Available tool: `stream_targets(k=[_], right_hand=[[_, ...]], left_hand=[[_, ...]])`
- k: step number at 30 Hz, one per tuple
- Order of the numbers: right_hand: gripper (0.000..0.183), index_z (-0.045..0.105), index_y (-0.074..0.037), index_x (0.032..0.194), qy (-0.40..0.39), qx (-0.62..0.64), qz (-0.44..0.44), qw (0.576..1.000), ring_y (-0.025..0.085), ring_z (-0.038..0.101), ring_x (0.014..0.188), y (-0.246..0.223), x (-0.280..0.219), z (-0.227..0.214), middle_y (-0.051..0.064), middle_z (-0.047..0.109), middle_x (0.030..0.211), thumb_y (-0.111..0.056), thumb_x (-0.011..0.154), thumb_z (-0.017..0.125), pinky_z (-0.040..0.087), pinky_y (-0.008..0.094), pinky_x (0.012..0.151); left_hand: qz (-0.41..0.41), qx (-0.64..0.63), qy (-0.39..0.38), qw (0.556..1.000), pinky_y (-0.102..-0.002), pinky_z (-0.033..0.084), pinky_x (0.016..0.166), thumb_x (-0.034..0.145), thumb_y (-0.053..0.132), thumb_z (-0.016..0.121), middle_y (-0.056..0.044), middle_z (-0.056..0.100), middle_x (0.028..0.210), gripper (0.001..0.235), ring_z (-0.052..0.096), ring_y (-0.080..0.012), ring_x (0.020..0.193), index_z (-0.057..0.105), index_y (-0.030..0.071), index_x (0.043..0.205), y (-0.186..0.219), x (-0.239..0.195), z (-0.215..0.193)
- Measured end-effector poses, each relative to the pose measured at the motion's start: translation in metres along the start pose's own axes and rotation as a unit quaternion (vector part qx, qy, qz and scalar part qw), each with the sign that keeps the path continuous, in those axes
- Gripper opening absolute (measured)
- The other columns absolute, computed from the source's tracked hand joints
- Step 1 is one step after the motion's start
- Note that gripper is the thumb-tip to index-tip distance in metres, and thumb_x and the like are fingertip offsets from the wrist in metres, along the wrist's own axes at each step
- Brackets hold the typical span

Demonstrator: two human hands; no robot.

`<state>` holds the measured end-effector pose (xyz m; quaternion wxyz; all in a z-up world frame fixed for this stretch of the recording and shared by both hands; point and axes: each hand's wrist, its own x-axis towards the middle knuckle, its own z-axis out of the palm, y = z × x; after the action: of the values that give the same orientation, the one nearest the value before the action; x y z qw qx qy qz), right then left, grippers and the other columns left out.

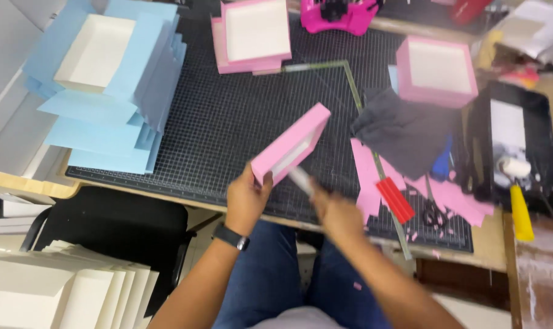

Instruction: The person trims the edges of a pink paper box using a white plastic tool, then uses a red plastic tool to smooth the edges. The person repeats the trimming and smoothing process on the same box.

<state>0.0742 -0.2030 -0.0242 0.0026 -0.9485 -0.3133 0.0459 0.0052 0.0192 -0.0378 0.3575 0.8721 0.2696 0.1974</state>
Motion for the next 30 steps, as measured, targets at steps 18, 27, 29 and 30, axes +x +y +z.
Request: stream_targets(k=[18,27,29,30], right_hand=[[0.025,0.079,-0.03,0.103,0.017,0.156,-0.127,0.979,0.034,0.075,0.073,-0.024,-0.013,-0.033,0.009,0.076,0.081,-0.046,0.095,0.062,0.057,0.044,0.061],[0.028,0.078,-0.03,0.11,0.007,0.136,-0.1,0.986,0.036,0.076,0.074,-0.035,-0.021,-0.019,0.008,0.076,0.084,-0.046,0.097,0.058,0.059,0.046,0.063],[0.029,0.076,-0.033,0.113,0.004,0.134,-0.093,0.987,0.035,0.076,0.074,-0.039,-0.026,-0.007,0.007,0.076,0.084,-0.048,0.098,0.057,0.059,0.045,0.063],[0.03,0.075,-0.035,0.116,0.004,0.132,-0.085,0.988,0.033,0.076,0.074,-0.041,-0.026,-0.002,0.006,0.075,0.083,-0.049,0.099,0.056,0.059,0.044,0.063]], left_hand=[[-0.014,-0.102,-0.06,0.993,-0.034,0.05,0.048,0.085,0.023,0.082,-0.02,0.068,0.059,0.029,0.072,-0.0321,0.059,0.069,-0.002,0.078,0.023,0.004,-0.031],[-0.021,-0.081,-0.069,0.994,-0.036,0.051,0.05,0.085,0.027,0.083,-0.021,0.069,0.063,0.031,0.073,-0.0328,0.063,0.07,-0.001,0.08,0.018,-0.002,-0.025],[-0.028,-0.09,-0.069,0.993,-0.037,0.052,0.051,0.084,0.027,0.083,-0.021,0.069,0.063,0.032,0.074,-0.0325,0.064,0.07,-0.001,0.08,0.026,-0.002,-0.031],[-0.03,-0.1,-0.068,0.992,-0.037,0.052,0.052,0.084,0.027,0.083,-0.022,0.069,0.064,0.032,0.074,-0.0322,0.065,0.069,-0.002,0.08,0.032,0.002,-0.034]])
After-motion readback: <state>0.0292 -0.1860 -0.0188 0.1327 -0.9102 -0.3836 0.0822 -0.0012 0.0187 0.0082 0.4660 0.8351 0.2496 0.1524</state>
